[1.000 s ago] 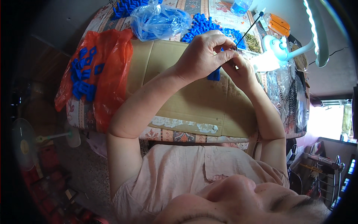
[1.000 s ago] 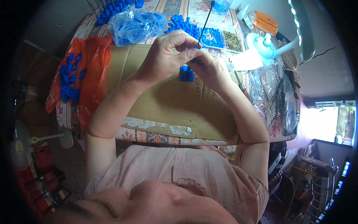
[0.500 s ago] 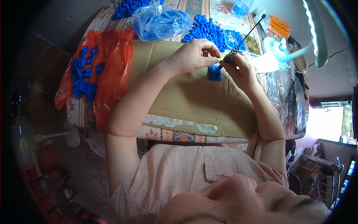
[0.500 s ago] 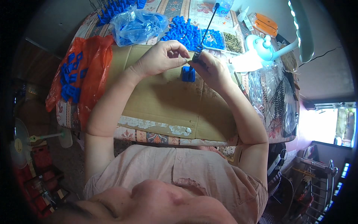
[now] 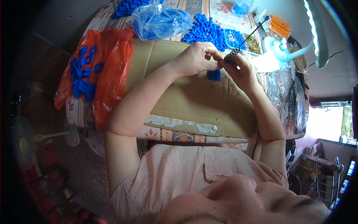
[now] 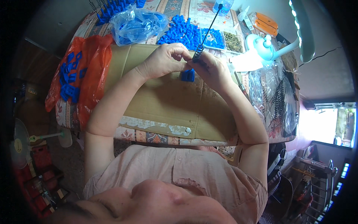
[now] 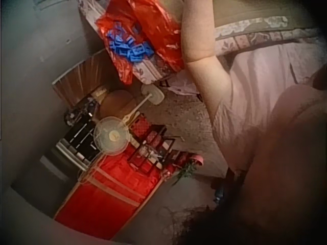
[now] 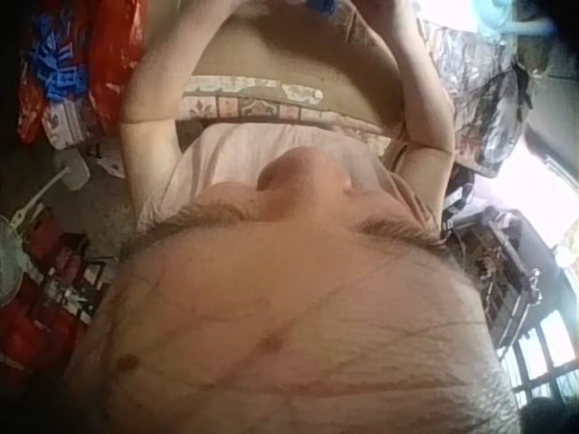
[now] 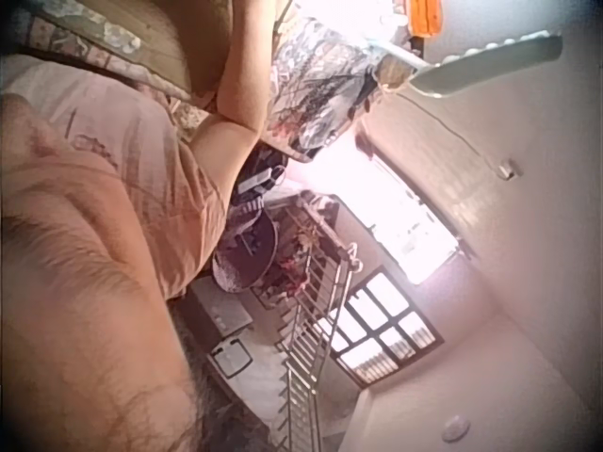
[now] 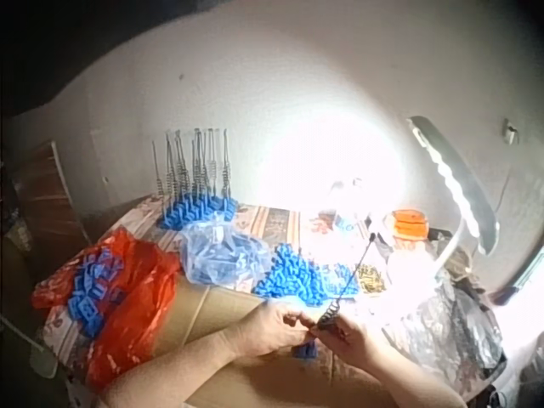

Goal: The person assembles small blue plastic parts with metal springs and screws using a screwdriver.

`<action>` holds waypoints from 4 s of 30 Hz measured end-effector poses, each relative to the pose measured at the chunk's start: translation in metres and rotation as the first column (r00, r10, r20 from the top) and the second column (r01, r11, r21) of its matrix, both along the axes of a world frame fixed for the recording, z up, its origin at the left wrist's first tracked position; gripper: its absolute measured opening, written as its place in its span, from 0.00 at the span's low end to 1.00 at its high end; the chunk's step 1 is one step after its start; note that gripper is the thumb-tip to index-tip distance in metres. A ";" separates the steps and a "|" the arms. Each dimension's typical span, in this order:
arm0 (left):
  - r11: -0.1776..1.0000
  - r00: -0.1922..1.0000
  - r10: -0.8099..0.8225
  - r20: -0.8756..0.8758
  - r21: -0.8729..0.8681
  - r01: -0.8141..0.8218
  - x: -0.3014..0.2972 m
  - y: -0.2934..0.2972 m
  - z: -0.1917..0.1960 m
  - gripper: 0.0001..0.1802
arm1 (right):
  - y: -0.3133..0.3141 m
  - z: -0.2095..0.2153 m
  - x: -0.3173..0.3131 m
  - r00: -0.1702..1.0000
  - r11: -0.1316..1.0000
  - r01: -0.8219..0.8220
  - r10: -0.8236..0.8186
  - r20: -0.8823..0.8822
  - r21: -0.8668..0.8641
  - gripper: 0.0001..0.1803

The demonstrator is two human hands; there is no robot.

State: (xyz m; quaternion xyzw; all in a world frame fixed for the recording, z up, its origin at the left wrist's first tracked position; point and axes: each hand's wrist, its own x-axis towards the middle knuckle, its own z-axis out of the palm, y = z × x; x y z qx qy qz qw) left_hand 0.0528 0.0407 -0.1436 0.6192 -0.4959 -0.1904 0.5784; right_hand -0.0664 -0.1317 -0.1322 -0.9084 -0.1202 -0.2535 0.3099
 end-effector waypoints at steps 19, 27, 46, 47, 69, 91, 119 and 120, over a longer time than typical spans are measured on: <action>0.997 0.995 -0.013 0.103 0.079 0.005 -0.001 0.003 0.008 0.09 | 0.014 0.028 -0.002 1.000 0.998 -0.010 0.009 0.015 0.066 0.12; 0.997 0.996 -0.001 0.089 0.080 -0.006 -0.001 0.003 0.009 0.09 | 0.013 0.024 0.000 1.000 0.998 -0.015 0.015 0.004 0.066 0.11; 0.999 0.989 0.042 0.143 0.021 -0.045 -0.010 0.001 0.012 0.09 | 0.001 0.023 -0.007 0.998 0.999 0.002 -0.004 -0.055 -0.045 0.11; 0.998 0.990 0.060 0.125 -0.009 -0.059 -0.010 0.000 0.010 0.08 | 0.001 0.025 -0.008 0.999 0.999 0.005 -0.008 -0.051 -0.044 0.11; 0.996 0.979 0.025 0.205 -0.086 -0.008 -0.012 -0.001 0.014 0.04 | 0.007 -0.022 -0.010 0.935 0.957 0.088 0.016 -0.355 0.276 0.12; 0.951 0.999 0.018 -0.045 -0.306 -0.031 -0.051 -0.047 0.122 0.07 | -0.026 0.096 -0.053 0.979 0.971 0.024 -0.071 0.192 0.239 0.03; 0.988 0.928 -0.092 -0.362 -0.151 0.039 0.011 -0.143 0.076 0.03 | -0.110 0.051 -0.010 0.998 0.828 0.055 -0.046 -0.029 0.559 0.05; 0.988 0.926 -0.092 -0.366 -0.150 0.039 0.010 -0.145 0.076 0.03 | -0.110 0.051 -0.010 0.999 0.820 0.051 -0.042 -0.029 0.570 0.05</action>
